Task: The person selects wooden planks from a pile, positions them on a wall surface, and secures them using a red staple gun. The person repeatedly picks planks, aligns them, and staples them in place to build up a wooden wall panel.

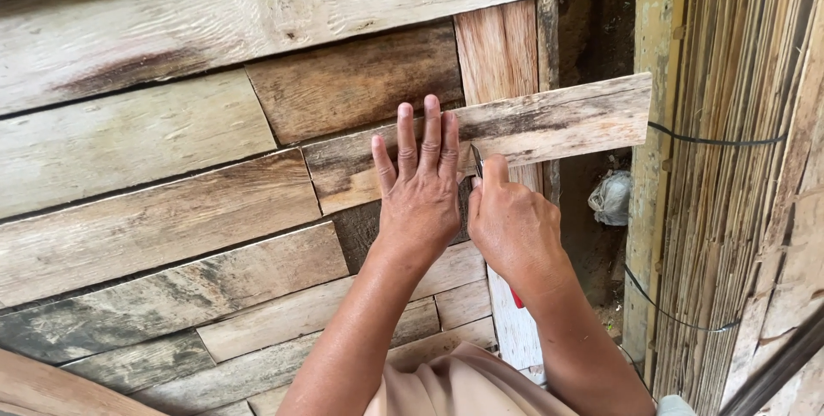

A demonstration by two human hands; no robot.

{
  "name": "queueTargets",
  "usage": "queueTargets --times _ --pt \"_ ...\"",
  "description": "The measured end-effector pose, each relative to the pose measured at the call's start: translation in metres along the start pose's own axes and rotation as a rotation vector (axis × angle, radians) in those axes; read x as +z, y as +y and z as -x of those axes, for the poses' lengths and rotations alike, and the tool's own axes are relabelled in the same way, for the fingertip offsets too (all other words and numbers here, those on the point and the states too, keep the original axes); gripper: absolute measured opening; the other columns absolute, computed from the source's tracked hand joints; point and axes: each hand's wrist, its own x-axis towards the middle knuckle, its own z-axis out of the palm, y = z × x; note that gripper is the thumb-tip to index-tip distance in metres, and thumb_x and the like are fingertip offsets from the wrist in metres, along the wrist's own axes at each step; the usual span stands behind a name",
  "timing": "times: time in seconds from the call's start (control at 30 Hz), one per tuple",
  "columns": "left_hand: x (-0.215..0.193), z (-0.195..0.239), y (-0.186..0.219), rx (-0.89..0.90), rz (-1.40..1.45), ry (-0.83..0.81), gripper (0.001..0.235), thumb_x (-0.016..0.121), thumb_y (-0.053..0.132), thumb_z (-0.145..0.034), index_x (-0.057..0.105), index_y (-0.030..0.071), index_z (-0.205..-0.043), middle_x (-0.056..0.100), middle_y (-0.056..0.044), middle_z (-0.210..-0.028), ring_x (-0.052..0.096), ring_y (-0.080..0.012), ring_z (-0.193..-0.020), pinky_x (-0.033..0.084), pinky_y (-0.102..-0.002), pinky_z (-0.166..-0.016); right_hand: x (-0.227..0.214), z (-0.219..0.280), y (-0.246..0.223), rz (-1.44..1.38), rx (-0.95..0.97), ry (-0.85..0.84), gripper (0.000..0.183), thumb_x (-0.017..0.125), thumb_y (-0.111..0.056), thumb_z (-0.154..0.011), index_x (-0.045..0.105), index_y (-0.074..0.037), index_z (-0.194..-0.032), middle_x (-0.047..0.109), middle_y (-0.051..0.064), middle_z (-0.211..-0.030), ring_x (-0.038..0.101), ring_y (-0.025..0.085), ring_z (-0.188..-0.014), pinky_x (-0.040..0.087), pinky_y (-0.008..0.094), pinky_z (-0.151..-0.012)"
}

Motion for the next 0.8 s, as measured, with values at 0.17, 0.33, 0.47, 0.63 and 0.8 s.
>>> queueTargets --times 0.17,0.33,0.47,0.63,0.8 --pt "-0.006 0.001 0.002 -0.001 -0.030 0.002 0.076 0.051 0.028 -0.103 0.010 0.008 -0.164 -0.008 -0.015 -0.170 -0.016 -0.0424 -0.153 -0.012 -0.067 -0.117 0.000 0.008 0.000 -0.009 0.001 -0.003 0.024 0.033 -0.030 -0.107 0.044 -0.009 -0.113 0.072 0.033 -0.092 0.074 0.049 -0.088 0.055 0.060 -0.081" --pt "-0.007 0.001 0.003 -0.009 -0.018 -0.001 0.076 0.051 0.027 -0.104 0.010 0.008 -0.165 -0.009 -0.015 -0.170 -0.015 -0.0427 -0.154 -0.011 -0.067 -0.117 0.010 0.013 0.003 0.005 0.000 0.009 0.023 0.035 -0.030 -0.107 0.044 -0.009 -0.111 0.071 0.034 -0.088 0.074 0.049 -0.086 0.056 0.061 -0.079" --pt "0.000 0.000 0.002 -0.007 -0.017 0.001 0.075 0.051 0.028 -0.105 0.011 0.007 -0.165 -0.008 -0.015 -0.170 -0.016 -0.0424 -0.153 -0.012 -0.067 -0.117 0.016 0.018 0.007 -0.006 -0.002 0.012 0.020 0.036 -0.028 -0.108 0.045 -0.010 -0.111 0.072 0.031 -0.085 0.075 0.046 -0.083 0.057 0.057 -0.077" --pt "0.001 -0.001 0.001 -0.005 -0.008 -0.006 0.075 0.051 0.025 -0.104 0.011 0.007 -0.165 -0.009 -0.014 -0.170 -0.017 -0.0421 -0.153 -0.013 -0.067 -0.117 0.025 0.023 0.011 -0.083 -0.020 -0.005 0.020 0.038 -0.024 -0.108 0.048 -0.008 -0.116 0.072 0.032 -0.089 0.077 0.043 -0.082 0.059 0.055 -0.077" --pt "0.000 0.001 0.002 0.006 0.008 -0.009 0.071 0.046 0.023 -0.105 0.010 0.007 -0.165 -0.011 -0.013 -0.170 -0.019 -0.0415 -0.153 -0.016 -0.067 -0.115 0.036 0.027 0.026 -0.177 -0.032 0.083 0.026 0.037 -0.025 -0.108 0.050 -0.007 -0.122 0.072 0.029 -0.086 0.076 0.034 -0.066 0.058 0.041 -0.062"
